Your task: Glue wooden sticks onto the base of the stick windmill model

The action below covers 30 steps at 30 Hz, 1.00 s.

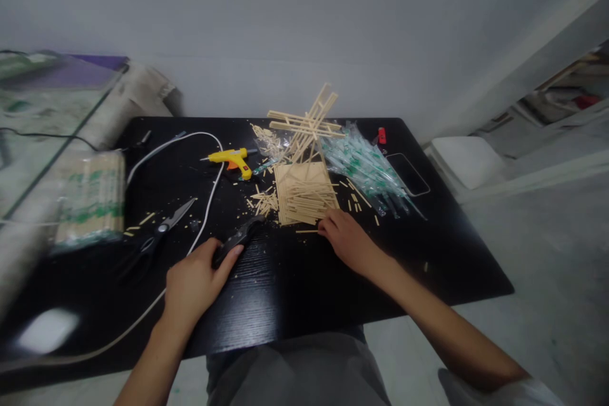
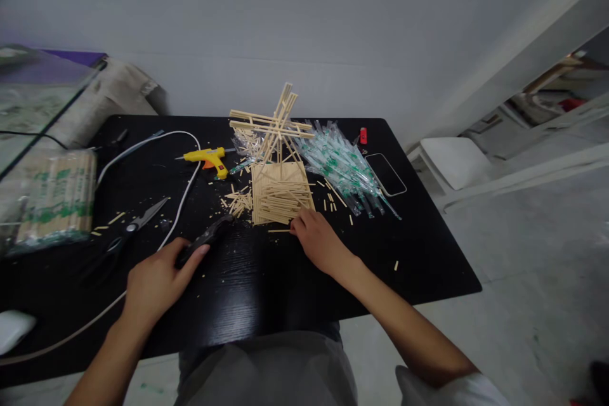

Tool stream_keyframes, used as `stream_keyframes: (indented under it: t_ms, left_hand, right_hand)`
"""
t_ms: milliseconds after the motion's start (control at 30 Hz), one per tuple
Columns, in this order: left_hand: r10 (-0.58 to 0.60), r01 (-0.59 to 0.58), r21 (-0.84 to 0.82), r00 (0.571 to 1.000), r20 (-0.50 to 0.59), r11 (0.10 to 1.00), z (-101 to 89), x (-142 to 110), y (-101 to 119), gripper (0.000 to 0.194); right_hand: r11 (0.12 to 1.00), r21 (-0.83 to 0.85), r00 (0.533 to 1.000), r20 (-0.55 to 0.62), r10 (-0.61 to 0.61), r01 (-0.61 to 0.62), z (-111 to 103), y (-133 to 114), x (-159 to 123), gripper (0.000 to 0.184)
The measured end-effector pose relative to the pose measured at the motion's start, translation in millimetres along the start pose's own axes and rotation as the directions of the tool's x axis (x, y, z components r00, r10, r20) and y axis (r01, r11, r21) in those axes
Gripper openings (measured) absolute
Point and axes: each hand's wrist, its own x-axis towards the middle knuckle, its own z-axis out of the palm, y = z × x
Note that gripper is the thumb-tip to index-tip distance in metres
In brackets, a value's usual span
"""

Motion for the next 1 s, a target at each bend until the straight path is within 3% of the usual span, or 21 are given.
stream_keyframes:
  t_ms: [133, 233, 333, 533, 667, 733, 800, 900, 1000]
  left_hand:
    - [0.001, -0.001, -0.007, 1.0, 0.003, 1.0, -1.0, 0, 0, 0.046]
    - [0.01, -0.01, -0.005, 1.0, -0.015, 1.0, -0.6, 0, 0, 0.046]
    - [0.018, -0.018, -0.016, 0.999, -0.031, 1.0, 0.9, -1, 0, 0.047]
    - [-0.01, 0.005, -0.123, 0.999, -0.041, 0.992, 1.3, 0, -4, 0.049]
    - [-0.042, 0.024, -0.287, 0.997, -0.059, 0.958, -2.6, 1, -9, 0.052]
    - [-0.049, 0.029, -0.36, 0.998, -0.048, 0.933, -5.6, 2, -10, 0.053]
    - [-0.052, 0.026, -0.404, 0.997, -0.052, 0.914, -8.1, 3, -11, 0.053]
    - [-0.053, 0.008, -0.466, 0.995, -0.084, 0.885, -8.5, 4, -11, 0.053]
    - [-0.068, -0.021, -0.634, 0.991, -0.116, 0.773, -3.9, 5, -15, 0.058]
  right_hand:
    - [0.997, 0.075, 0.999, -0.025, 0.031, -0.029, -7, -8, 0, 0.018]
    - [0.967, 0.244, 0.991, -0.089, 0.101, -0.077, -12, -14, 4, 0.017]
    - [0.895, 0.431, 0.98, -0.1, 0.171, -0.112, -15, -22, 10, 0.013]
    - [0.736, 0.659, 0.979, 0.0, 0.206, -0.155, -16, -33, 7, 0.016]
    - [0.493, 0.815, 0.953, 0.25, 0.172, -0.303, -23, -41, -1, 0.02]
    - [0.304, 0.851, 0.901, 0.428, 0.073, -0.429, -24, -51, -6, 0.021]
    - [0.076, 0.845, 0.844, 0.533, -0.059, -0.529, -19, -69, -11, 0.03]
    - [-0.256, 0.733, 0.775, 0.577, -0.259, -0.631, 2, -105, -11, 0.048]
    - [-0.384, 0.621, 0.73, 0.556, -0.397, -0.683, 32, -134, 3, 0.056]
